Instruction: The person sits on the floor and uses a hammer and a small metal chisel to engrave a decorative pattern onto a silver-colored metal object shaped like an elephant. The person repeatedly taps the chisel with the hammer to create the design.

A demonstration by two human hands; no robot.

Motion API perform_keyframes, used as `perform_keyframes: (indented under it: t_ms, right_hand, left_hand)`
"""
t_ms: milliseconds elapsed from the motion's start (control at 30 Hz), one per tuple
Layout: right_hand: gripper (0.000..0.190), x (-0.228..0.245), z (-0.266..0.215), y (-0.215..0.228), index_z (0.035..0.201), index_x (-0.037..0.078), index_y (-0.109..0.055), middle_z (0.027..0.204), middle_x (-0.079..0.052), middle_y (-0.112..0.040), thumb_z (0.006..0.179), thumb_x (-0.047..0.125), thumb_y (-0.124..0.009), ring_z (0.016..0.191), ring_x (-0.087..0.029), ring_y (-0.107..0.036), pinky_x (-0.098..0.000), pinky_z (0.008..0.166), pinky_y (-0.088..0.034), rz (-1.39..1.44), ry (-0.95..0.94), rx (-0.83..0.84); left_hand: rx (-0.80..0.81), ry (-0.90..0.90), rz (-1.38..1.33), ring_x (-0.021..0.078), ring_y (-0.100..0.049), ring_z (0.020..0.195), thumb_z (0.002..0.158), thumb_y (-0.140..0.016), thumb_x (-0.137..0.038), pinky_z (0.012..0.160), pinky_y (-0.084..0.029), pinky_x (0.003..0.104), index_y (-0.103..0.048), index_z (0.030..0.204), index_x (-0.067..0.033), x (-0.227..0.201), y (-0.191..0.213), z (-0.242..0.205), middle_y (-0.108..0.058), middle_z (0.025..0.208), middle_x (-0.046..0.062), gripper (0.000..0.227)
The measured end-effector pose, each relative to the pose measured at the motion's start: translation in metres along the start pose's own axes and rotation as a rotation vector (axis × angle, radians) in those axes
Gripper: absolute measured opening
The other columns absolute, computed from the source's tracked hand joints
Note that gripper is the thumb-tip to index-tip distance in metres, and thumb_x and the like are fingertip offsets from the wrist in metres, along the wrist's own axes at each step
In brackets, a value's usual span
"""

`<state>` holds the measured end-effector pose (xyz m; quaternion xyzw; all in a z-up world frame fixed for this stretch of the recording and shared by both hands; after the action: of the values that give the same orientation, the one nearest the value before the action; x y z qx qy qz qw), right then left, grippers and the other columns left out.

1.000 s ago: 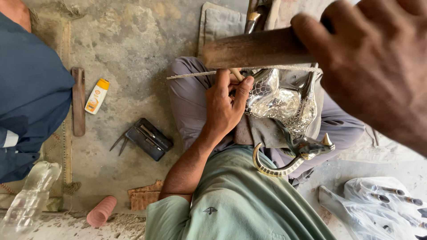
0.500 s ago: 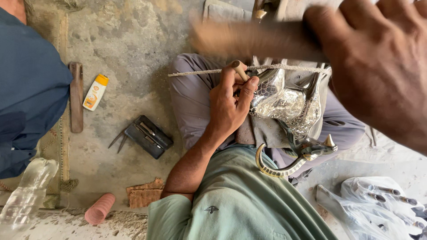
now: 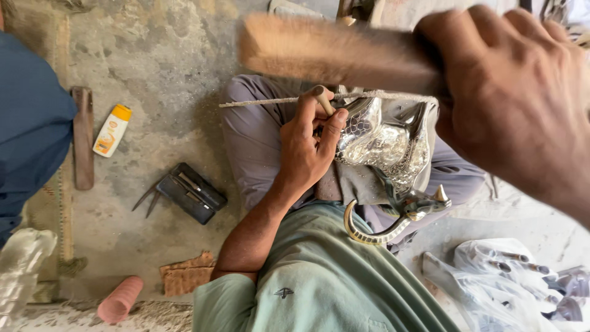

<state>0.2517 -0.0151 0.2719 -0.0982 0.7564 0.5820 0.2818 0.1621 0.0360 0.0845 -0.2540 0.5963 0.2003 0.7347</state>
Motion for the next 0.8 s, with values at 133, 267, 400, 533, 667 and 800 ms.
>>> perform_keyframes:
  t_ms: [133,267,400,533,667,800]
  right_hand:
    - [0.030,0.002,0.000,0.006,0.123,0.013,-0.072,0.098,-0.008,-0.072,0.093,0.012,-0.073,0.082,-0.023,-0.069,-0.0366,0.073,-0.058,0.038,-0.010,-0.022]
    - [0.030,0.001,-0.004,0.003,0.127,0.012,-0.070,0.098,-0.012,-0.070,0.097,0.006,-0.074,0.084,-0.026,-0.067,-0.0382,0.073,-0.055,0.072,-0.018,0.042]
    - [0.038,-0.003,-0.005,0.011,0.131,0.010,-0.068,0.109,-0.013,-0.070,0.094,0.007,-0.077,0.099,-0.028,-0.069,-0.0445,0.092,-0.056,0.223,-0.048,-0.055]
    - [0.037,0.001,-0.010,0.000,0.125,0.012,-0.070,0.097,-0.012,-0.070,0.090,0.005,-0.082,0.086,-0.027,-0.069,-0.0410,0.080,-0.056,0.081,-0.036,0.018]
    - [0.043,0.000,-0.014,0.007,0.134,0.005,-0.060,0.112,-0.012,-0.067,0.098,0.001,-0.081,0.102,-0.027,-0.069,-0.0408,0.100,-0.055,0.308,0.003,-0.049]
    - [0.053,-0.007,-0.010,0.010,0.136,-0.001,-0.062,0.110,-0.020,-0.065,0.086,-0.007,-0.080,0.094,-0.033,-0.068,-0.0432,0.086,-0.056,0.444,-0.043,-0.072]
  left_hand:
    - [0.027,0.060,0.025,0.0128,-0.075,0.081,0.109,-0.064,-0.020,0.066,-0.059,0.027,-0.055,0.109,-0.0028,0.007,-0.002,-0.001,-0.072,0.090,0.006,0.020]
    - [0.007,0.047,0.022,0.0145,-0.076,0.084,0.108,-0.064,-0.020,0.070,-0.061,0.028,-0.055,0.110,-0.0035,0.006,-0.002,-0.002,-0.072,0.092,0.007,0.019]
    - [-0.031,-0.036,0.062,0.0146,-0.075,0.085,0.110,-0.064,-0.021,0.075,-0.061,0.029,-0.053,0.109,-0.0017,-0.002,0.001,-0.007,-0.069,0.093,0.008,0.022]
    - [-0.022,-0.009,0.113,0.0144,-0.074,0.080,0.106,-0.067,-0.020,0.065,-0.062,0.028,-0.058,0.106,-0.0037,0.007,0.001,-0.010,-0.072,0.091,0.009,0.018]
    - [-0.076,0.145,-0.070,0.0121,-0.073,0.074,0.104,-0.065,-0.021,0.058,-0.063,0.026,-0.055,0.106,-0.0064,0.030,0.014,-0.006,-0.074,0.090,0.008,0.018]
    - [0.032,0.028,-0.005,0.0126,-0.076,0.081,0.108,-0.066,-0.021,0.071,-0.066,0.028,-0.054,0.108,-0.0063,0.018,0.008,0.000,-0.073,0.089,0.007,0.019]
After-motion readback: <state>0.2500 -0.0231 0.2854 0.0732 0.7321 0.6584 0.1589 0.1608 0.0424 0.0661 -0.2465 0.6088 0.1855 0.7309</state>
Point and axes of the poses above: each hand's wrist, its own z-axis towards the middle knuckle, its own y-axis out of the back of the hand, x = y × z, the point moved 10 cm from there along z, towards the middle knuckle
